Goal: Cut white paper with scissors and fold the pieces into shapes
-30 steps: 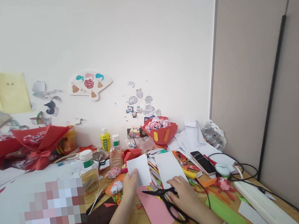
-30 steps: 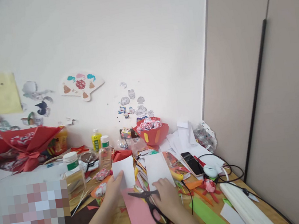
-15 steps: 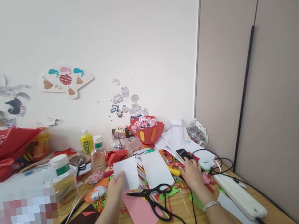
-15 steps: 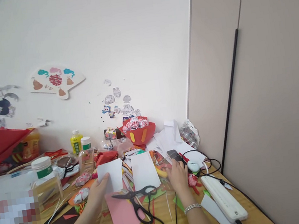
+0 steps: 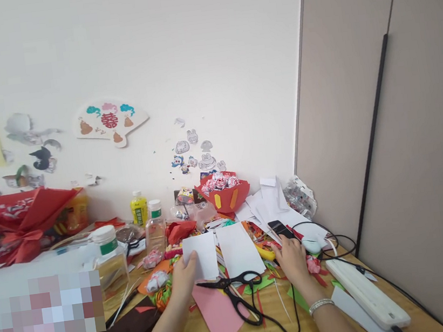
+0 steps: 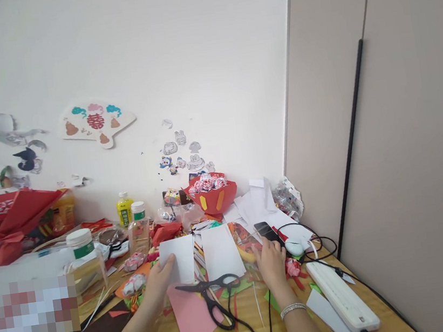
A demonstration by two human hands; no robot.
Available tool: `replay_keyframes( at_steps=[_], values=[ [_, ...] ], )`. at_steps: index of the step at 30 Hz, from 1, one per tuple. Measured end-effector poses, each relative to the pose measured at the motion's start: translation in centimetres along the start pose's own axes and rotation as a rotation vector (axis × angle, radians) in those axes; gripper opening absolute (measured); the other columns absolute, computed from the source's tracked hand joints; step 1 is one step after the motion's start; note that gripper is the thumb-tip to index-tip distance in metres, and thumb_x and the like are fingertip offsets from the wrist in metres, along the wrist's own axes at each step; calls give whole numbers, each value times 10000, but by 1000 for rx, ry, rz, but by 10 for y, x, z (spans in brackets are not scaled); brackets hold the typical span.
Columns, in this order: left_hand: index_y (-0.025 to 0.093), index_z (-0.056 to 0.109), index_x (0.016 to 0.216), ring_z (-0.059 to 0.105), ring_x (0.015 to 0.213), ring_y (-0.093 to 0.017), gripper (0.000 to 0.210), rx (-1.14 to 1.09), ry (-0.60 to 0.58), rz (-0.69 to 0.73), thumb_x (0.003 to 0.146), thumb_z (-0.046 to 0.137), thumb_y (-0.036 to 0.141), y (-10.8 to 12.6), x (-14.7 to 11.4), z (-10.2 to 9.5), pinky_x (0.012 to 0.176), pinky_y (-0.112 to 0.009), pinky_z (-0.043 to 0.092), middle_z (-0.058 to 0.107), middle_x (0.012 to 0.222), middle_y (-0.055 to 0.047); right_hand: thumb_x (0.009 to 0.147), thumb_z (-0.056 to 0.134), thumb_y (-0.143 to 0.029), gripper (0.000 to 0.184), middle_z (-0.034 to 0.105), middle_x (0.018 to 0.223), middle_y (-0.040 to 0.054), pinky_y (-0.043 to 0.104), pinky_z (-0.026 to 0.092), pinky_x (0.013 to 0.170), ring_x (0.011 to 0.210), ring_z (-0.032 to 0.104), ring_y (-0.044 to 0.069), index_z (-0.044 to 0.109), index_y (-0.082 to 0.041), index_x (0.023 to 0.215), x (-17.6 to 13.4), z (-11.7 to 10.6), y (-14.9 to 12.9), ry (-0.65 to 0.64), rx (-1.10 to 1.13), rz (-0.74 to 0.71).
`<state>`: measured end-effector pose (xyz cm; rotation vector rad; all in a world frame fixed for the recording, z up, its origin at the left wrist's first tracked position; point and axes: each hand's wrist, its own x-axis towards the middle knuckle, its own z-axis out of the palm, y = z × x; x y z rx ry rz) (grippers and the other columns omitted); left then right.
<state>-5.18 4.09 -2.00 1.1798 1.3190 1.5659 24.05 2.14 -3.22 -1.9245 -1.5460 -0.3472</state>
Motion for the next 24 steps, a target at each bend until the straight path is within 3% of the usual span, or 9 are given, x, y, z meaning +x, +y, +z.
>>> replay_keyframes(
  at_steps=[2, 4, 6, 9, 17, 20, 24],
  values=[
    [120, 635, 744, 635, 625, -230, 387, 27, 1, 30, 601, 608, 479, 1, 0, 0, 502, -278, 485, 692, 689, -75, 880, 375, -315, 355, 630, 1035, 150, 365, 356, 838, 981, 510, 274, 551, -103, 1103, -3, -6, -12, 17, 165, -102],
    [126, 639, 729, 639, 667, -239, 396, 45, 15, 56, 593, 606, 496, 0, 1, 0, 523, -280, 490, 697, 711, -77, 890, 344, -295, 326, 637, 988, 104, 313, 375, 817, 928, 538, 222, 564, -145, 1078, -11, -13, -29, -45, 334, -241],
    [122, 642, 741, 642, 680, -242, 412, 42, 34, 68, 602, 595, 507, -1, 3, -1, 541, -287, 494, 698, 721, -81, 859, 415, -300, 281, 650, 874, 58, 280, 382, 771, 849, 562, 195, 589, -176, 1041, -23, -19, -48, -213, 395, -388],
    [109, 639, 757, 647, 671, -243, 426, 3, 74, 59, 615, 598, 509, -4, 5, -3, 555, -301, 500, 695, 716, -90, 771, 546, -335, 202, 647, 815, 34, 268, 368, 707, 813, 560, 205, 648, -211, 893, -43, -25, -70, -445, 289, -556],
    [97, 624, 876, 666, 785, -249, 329, -136, 153, 6, 707, 610, 378, -5, 7, -5, 638, -308, 529, 707, 847, -125, 616, 651, -366, 459, 561, 999, 56, 301, 347, 767, 925, 499, 245, 598, -233, 1052, -55, -27, -74, -483, 185, -536],
    [100, 626, 887, 669, 809, -246, 273, -181, 157, -12, 736, 604, 325, -2, 7, -5, 673, -317, 535, 705, 901, -133, 632, 629, -368, 423, 575, 983, 64, 319, 343, 771, 923, 499, 258, 598, -229, 1030, -54, -21, -73, -492, 165, -536],
    [106, 626, 888, 680, 768, -232, 218, -272, 166, -12, 761, 596, 281, 3, 6, -6, 675, -324, 543, 714, 866, -121, 681, 546, -241, 366, 596, 974, 59, 308, 338, 789, 926, 510, 239, 586, -227, 1044, -52, -17, -72, -461, 195, -559]
  ],
)
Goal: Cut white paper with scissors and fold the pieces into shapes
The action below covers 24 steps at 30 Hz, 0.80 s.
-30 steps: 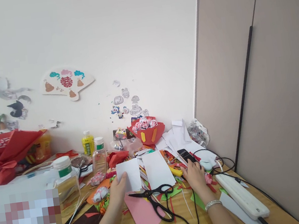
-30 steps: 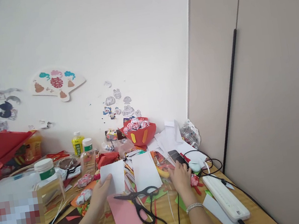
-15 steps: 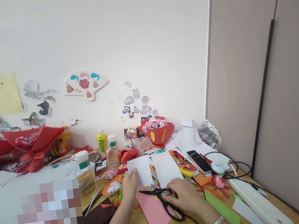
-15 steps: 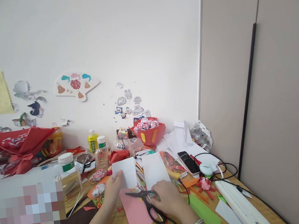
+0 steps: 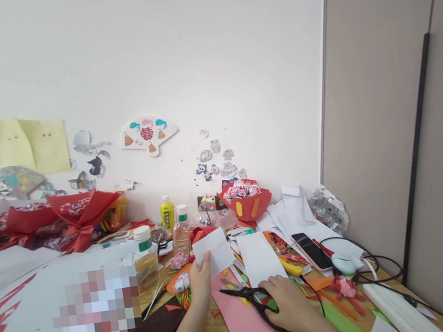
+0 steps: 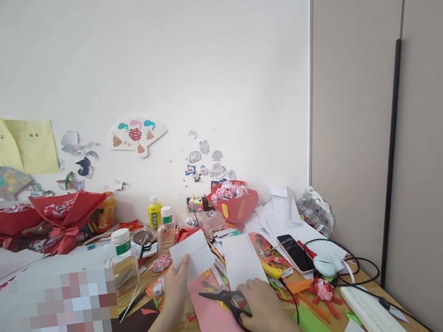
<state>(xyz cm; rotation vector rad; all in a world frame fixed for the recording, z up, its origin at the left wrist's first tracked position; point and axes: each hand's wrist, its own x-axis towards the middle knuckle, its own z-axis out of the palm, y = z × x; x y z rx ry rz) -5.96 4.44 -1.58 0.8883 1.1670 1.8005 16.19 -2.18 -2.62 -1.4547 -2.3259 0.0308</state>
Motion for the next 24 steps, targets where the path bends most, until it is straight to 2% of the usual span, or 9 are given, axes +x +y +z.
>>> replay_keyframes(
  at_steps=[6, 10, 13, 17, 20, 22, 24],
  values=[
    [107, 615, 915, 672, 772, -203, 201, -45, 35, 28, 795, 569, 262, 9, -4, -1, 658, -280, 548, 700, 909, -117, 685, 534, -224, 361, 599, 973, 54, 322, 338, 826, 928, 510, 238, 581, -238, 1043, 4, -8, 12, 165, -15, 18],
    [124, 576, 1020, 659, 711, -165, 240, -51, 71, -15, 850, 489, 270, 9, -5, 0, 571, -252, 552, 688, 894, -94, 680, 535, -222, 395, 605, 994, 81, 376, 327, 884, 969, 511, 267, 569, -206, 1073, 8, -7, 28, 292, -76, 100],
    [115, 584, 982, 648, 671, -156, 205, -24, 79, -39, 843, 503, 242, 6, -4, 1, 512, -226, 541, 676, 847, -85, 693, 514, -209, 392, 607, 999, 98, 392, 350, 874, 979, 521, 277, 559, -178, 1082, 12, -2, 40, 394, -77, 174],
    [125, 578, 987, 619, 559, -127, 192, -16, 33, -20, 834, 524, 228, 5, -5, 4, 421, -221, 517, 667, 845, -69, 696, 510, -220, 388, 604, 989, 107, 382, 398, 845, 969, 544, 275, 556, -147, 1075, 15, 4, 49, 488, 45, 300],
    [123, 585, 987, 603, 514, -118, 220, -18, 6, -9, 799, 580, 236, 8, -8, 6, 387, -226, 507, 675, 846, -74, 661, 572, -272, 493, 592, 1021, 107, 410, 398, 870, 1017, 529, 298, 533, -167, 1141, 17, 6, 52, 520, 153, 374],
    [114, 598, 965, 617, 540, -130, 237, -17, -13, 2, 761, 627, 230, 10, -9, 6, 394, -228, 513, 681, 858, -86, 633, 619, -322, 582, 590, 1029, 108, 444, 384, 889, 1047, 510, 321, 513, -190, 1190, 19, 9, 53, 539, 218, 384],
    [109, 610, 946, 634, 583, -144, 247, -17, -39, 5, 727, 663, 210, 10, -9, 6, 420, -230, 526, 685, 875, -94, 639, 630, -366, 592, 595, 1044, 105, 440, 385, 904, 1056, 512, 312, 517, -204, 1197, 21, 12, 54, 538, 370, 336]
  ],
)
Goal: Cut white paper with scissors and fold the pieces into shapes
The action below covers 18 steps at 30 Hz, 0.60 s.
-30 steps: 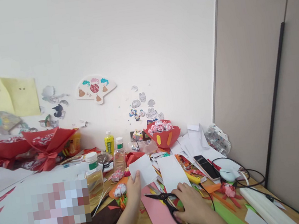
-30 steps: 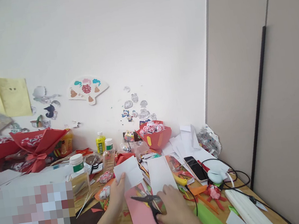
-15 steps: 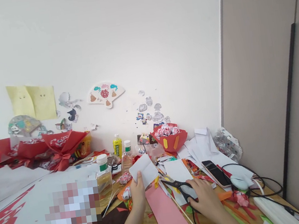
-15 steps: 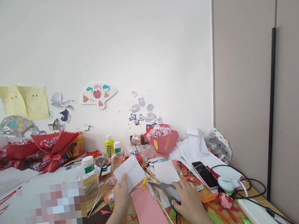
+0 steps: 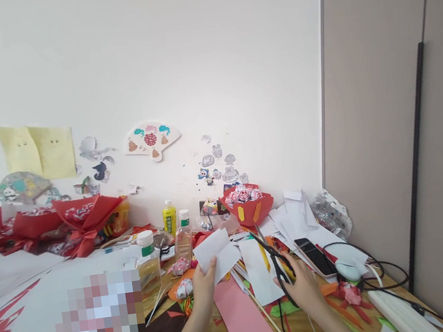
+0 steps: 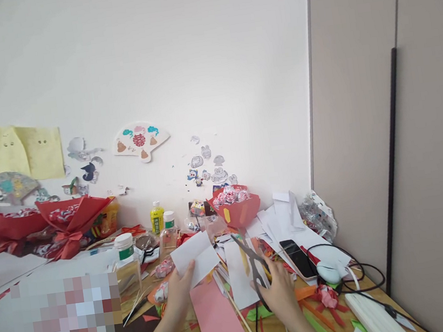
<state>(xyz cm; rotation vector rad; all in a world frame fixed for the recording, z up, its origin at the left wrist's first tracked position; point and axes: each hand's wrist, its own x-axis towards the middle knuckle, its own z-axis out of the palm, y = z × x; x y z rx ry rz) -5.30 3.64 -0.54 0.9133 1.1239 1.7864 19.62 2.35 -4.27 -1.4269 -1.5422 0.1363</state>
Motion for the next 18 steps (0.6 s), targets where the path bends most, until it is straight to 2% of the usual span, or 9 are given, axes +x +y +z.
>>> replay_keyframes(
  at_steps=[4, 6, 9, 12, 14, 18],
  values=[
    [105, 617, 905, 635, 590, -148, 209, 15, -7, 2, 710, 673, 159, -3, 1, 1, 434, -240, 535, 690, 832, -80, 698, 592, -457, 531, 594, 1124, 104, 356, 463, 840, 1005, 563, 256, 547, -194, 1157, 3, 6, 2, -112, 477, 50],
    [102, 613, 885, 624, 557, -143, 169, 21, -10, 2, 726, 653, 144, -4, 1, 2, 419, -246, 531, 687, 774, -62, 710, 571, -516, 531, 612, 1105, 107, 341, 493, 779, 945, 593, 251, 569, -187, 1127, 3, 6, 1, -112, 614, 102],
    [107, 597, 867, 616, 524, -132, 122, 8, -17, -15, 753, 622, 143, -4, 0, 4, 416, -239, 528, 675, 699, -30, 743, 513, -576, 512, 641, 1059, 106, 345, 502, 742, 895, 613, 252, 617, -188, 1060, 2, 4, 0, -96, 630, 125],
    [124, 562, 881, 606, 449, -135, 146, 13, -38, -49, 766, 614, 198, -5, -1, 4, 381, -234, 507, 658, 607, 2, 752, 520, -565, 477, 649, 1065, 106, 366, 465, 837, 995, 581, 265, 645, -187, 1013, 1, 4, 3, -111, 566, 61],
    [134, 536, 857, 584, 373, -150, 172, 38, -87, -52, 766, 610, 260, -5, -2, 4, 349, -242, 486, 624, 498, 27, 752, 535, -545, 460, 659, 1048, 112, 377, 445, 872, 1005, 579, 267, 647, -172, 997, 1, 7, 8, -156, 552, 35],
    [153, 493, 790, 551, 310, -170, 196, 94, -152, -9, 770, 574, 330, -7, -2, 4, 321, -244, 459, 562, 358, 41, 789, 505, -468, 390, 675, 990, 119, 394, 454, 845, 940, 605, 267, 646, -149, 962, 1, 11, 19, -263, 490, 6]
  ],
)
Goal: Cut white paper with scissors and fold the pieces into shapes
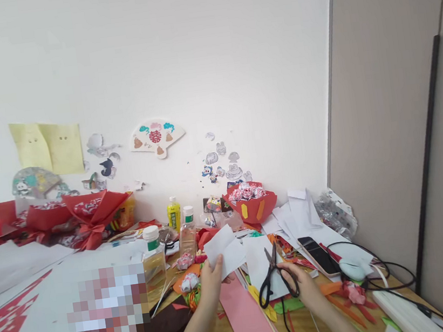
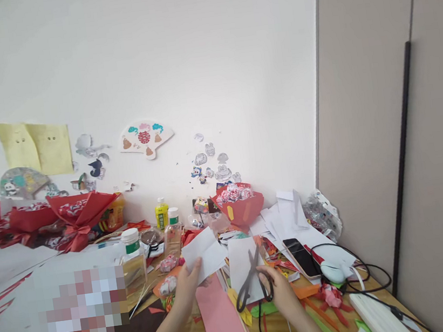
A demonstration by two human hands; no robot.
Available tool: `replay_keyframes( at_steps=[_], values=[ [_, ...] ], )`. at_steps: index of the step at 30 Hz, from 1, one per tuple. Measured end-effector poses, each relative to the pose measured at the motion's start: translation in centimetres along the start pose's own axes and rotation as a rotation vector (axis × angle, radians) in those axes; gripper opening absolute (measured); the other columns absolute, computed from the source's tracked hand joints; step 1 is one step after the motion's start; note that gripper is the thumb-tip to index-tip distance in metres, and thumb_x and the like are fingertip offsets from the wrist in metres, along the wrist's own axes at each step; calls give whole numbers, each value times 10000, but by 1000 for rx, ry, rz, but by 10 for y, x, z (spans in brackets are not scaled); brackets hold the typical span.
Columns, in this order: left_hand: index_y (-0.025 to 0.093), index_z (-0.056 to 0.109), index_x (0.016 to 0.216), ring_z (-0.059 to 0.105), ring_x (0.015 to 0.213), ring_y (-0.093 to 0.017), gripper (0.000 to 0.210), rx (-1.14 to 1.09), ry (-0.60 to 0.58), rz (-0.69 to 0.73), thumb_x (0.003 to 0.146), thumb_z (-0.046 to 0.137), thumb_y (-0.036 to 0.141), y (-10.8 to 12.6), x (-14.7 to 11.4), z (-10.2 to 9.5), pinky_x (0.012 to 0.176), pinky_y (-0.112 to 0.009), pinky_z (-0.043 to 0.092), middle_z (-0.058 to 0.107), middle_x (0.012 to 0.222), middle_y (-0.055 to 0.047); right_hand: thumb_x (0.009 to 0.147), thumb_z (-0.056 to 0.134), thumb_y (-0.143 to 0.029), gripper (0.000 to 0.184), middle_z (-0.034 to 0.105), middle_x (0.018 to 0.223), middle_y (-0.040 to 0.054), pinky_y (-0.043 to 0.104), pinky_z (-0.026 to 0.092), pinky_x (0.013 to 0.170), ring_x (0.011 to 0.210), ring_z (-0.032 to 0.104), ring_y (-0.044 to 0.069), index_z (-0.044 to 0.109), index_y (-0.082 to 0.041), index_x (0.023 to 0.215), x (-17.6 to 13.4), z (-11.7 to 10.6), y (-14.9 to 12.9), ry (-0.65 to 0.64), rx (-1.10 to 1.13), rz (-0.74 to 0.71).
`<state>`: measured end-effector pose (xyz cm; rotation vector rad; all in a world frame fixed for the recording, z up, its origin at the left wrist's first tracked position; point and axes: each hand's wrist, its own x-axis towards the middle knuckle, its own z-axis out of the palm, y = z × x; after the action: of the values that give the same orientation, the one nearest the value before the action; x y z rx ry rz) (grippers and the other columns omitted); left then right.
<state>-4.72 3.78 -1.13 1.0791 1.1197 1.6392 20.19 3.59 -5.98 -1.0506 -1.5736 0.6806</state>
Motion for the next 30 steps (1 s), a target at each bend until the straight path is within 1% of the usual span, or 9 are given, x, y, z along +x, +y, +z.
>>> replay_keyframes(
  at_steps=[4, 7, 13, 16, 19, 21, 25, 27, 30],
  values=[
    [157, 479, 769, 541, 303, -167, 225, 45, -14, 17, 746, 570, 362, 0, -1, 1, 315, -236, 443, 569, 343, 19, 794, 430, -227, 319, 659, 1030, 101, 389, 415, 881, 988, 567, 252, 631, -169, 1034, -4, -3, -4, -60, -263, -77],
    [160, 486, 754, 535, 302, -165, 271, 68, -40, 20, 717, 581, 411, 2, -4, 2, 316, -236, 436, 562, 335, 19, 699, 341, -43, 494, 654, 1042, 75, 356, 390, 882, 996, 538, 225, 630, -200, 1066, -9, -4, -16, -128, -492, -131],
    [165, 491, 716, 514, 292, -147, 390, 99, -224, 26, 651, 602, 534, 6, -14, 9, 312, -222, 397, 548, 331, 28, 632, 318, 32, 548, 653, 982, 74, 319, 381, 851, 959, 526, 213, 660, -196, 995, -9, -4, -29, -135, -634, -147],
    [165, 492, 692, 502, 289, -135, 420, 121, -359, 1, 640, 602, 567, 3, -20, 14, 308, -215, 378, 549, 346, 26, 737, 355, -44, 400, 655, 954, 81, 334, 377, 868, 959, 529, 224, 667, -183, 944, -9, -3, -36, -79, -548, -136],
    [152, 524, 697, 486, 286, -122, 424, 149, -458, -30, 635, 619, 560, -3, -27, 17, 305, -210, 361, 551, 369, 27, 843, 423, -290, 290, 638, 1033, 96, 342, 385, 884, 991, 538, 235, 630, -175, 1011, -12, 4, -49, -12, -307, -103],
    [140, 559, 718, 508, 318, -125, 416, 159, -493, -62, 633, 637, 539, -6, -31, 19, 312, -203, 355, 569, 403, 18, 844, 432, -398, 326, 643, 1001, 90, 316, 425, 821, 946, 564, 230, 619, -173, 987, -14, 11, -56, -9, -123, -62],
    [130, 589, 720, 546, 373, -142, 425, 166, -542, -94, 638, 635, 545, -8, -38, 23, 331, -201, 364, 589, 428, -1, 807, 450, -511, 384, 593, 651, 7, 239, 412, 544, 624, 536, 169, 576, -172, 679, -18, 26, -60, -6, -3, -6],
    [137, 572, 671, 518, 333, -136, 450, 165, -562, -93, 649, 598, 586, -7, -40, 26, 319, -209, 359, 579, 405, -4, 775, 480, -538, 403, 538, 574, -16, 230, 384, 498, 562, 489, 150, 520, -179, 596, -18, 30, -58, 28, 12, 21],
    [152, 543, 614, 493, 300, -131, 491, 140, -581, -91, 662, 539, 641, -4, -44, 29, 307, -218, 358, 570, 384, -14, 745, 520, -549, 387, 551, 600, -10, 237, 410, 514, 590, 509, 162, 506, -187, 609, -19, 34, -56, 34, 111, 52]
  ],
)
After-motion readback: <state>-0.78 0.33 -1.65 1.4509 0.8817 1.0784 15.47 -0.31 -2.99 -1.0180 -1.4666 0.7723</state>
